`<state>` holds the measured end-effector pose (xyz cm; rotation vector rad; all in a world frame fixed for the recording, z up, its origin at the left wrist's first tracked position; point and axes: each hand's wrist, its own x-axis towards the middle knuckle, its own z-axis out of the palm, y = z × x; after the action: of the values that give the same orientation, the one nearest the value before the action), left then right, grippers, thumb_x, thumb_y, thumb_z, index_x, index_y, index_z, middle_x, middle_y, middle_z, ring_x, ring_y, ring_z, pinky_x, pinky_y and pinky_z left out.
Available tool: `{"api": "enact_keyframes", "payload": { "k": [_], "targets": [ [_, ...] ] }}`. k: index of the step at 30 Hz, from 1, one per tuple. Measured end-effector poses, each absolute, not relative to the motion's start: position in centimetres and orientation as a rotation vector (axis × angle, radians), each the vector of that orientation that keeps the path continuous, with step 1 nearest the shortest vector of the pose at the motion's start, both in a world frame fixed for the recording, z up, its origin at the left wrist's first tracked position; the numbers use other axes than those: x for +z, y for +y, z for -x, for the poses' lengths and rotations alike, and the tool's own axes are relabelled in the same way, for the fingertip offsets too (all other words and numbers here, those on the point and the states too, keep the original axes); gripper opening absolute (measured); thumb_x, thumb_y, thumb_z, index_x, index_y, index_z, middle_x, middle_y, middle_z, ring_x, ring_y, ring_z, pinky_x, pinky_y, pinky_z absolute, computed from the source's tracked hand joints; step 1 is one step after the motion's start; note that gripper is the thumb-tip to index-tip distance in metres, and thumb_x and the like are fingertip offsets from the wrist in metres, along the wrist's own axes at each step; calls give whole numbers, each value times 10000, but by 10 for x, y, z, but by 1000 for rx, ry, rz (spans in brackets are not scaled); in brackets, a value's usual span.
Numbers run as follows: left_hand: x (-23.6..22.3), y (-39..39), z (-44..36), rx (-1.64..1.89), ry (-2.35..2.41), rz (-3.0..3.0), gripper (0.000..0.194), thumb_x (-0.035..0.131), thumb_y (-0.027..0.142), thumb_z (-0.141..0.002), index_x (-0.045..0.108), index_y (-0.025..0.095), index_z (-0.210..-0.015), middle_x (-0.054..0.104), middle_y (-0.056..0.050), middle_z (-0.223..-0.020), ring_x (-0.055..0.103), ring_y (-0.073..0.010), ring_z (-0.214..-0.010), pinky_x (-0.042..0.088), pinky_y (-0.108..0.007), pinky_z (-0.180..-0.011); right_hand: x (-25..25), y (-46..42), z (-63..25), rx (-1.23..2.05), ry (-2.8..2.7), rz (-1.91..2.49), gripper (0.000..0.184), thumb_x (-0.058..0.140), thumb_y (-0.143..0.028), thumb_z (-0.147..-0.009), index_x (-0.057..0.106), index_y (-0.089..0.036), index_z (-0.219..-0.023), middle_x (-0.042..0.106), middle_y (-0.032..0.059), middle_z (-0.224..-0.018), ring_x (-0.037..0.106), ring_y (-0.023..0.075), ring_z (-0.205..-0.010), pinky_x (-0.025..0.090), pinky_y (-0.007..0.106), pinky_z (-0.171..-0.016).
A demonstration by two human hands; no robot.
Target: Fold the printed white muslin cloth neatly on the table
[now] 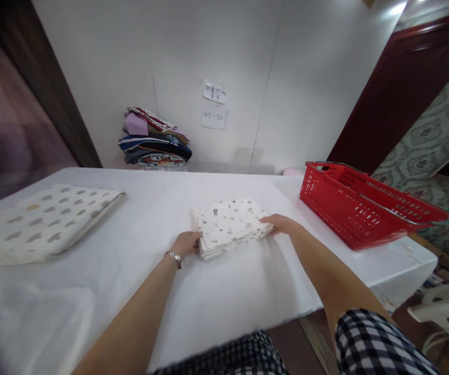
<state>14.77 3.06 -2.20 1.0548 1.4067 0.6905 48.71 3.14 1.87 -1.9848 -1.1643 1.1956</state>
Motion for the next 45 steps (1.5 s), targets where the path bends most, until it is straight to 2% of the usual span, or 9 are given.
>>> {"api": "enact_keyframes", "payload": {
  "k": [3,8,13,16,20,23,27,33,45],
  "targets": [
    [-22,29,-151,687,1417,-1053,149,524,290,-770,525,170,-682,656,-49,-704,635,-146,-677,497,-213,-586,20,29,-495,1476,-1061,1923,361,743,-385,-563,628,-145,-807,653,82,-760,607,181,-659,518,294,-570],
    [-26,11,-174,648,1364,-1039,107,538,207,-731,526,145,-645,598,-18,-552,615,-149,-549,518,-245,-540,10,22,-511,1126,-967,2140,540,750,-363,-570,552,-170,-1033,629,90,-863,593,158,-613,508,270,-536],
    [-26,-2,-187,658,1294,-973,89,538,209,-739,532,123,-721,630,-42,-616,631,-152,-568,542,-266,-553,6,22,-516,1007,-1064,2283,584,723,-412,-591,546,-143,-1079,630,122,-912,610,182,-647,510,278,-526],
    [-24,-2,-185,656,1276,-956,96,544,208,-736,535,113,-740,634,-50,-622,635,-161,-579,550,-278,-562,10,29,-510,699,-1338,2391,517,717,-366,-595,587,-138,-1041,618,152,-1011,610,259,-852,515,342,-676],
    [-21,-3,-183,650,1278,-963,101,567,207,-719,533,112,-726,632,-52,-610,632,-171,-579,552,-295,-560,14,40,-473,161,-1834,2156,463,586,-306,-717,543,-163,-1156,533,131,-1218,479,279,-1128,373,417,-951],
    [-20,-4,-184,656,1297,-973,94,570,203,-717,524,121,-722,617,-38,-583,624,-168,-571,547,-293,-544,12,45,-421,198,-2077,1793,441,468,-359,-804,498,-209,-1217,462,69,-1313,418,210,-1202,339,358,-995],
    [-23,-6,-184,664,1312,-990,91,564,211,-720,515,135,-712,615,-25,-580,625,-160,-581,537,-267,-529,6,53,-352,263,-2288,1647,505,398,-415,-844,437,-178,-1287,315,80,-1417,259,193,-1305,240,341,-1051],
    [-32,-4,-184,656,1342,-1095,128,564,251,-698,542,131,-734,658,-48,-674,637,-158,-614,521,-230,-507,-15,68,-316,161,-2481,1741,528,246,-441,-904,296,-203,-1372,202,69,-1463,120,226,-1344,131,449,-1053],
    [-27,-8,-182,613,1295,-1170,169,561,296,-712,569,131,-745,669,-49,-673,639,-154,-588,510,-215,-479,-20,50,-311,190,-2403,1877,490,196,-425,-921,291,-254,-1370,160,54,-1476,120,208,-1345,148,440,-1045]
  ]
}}
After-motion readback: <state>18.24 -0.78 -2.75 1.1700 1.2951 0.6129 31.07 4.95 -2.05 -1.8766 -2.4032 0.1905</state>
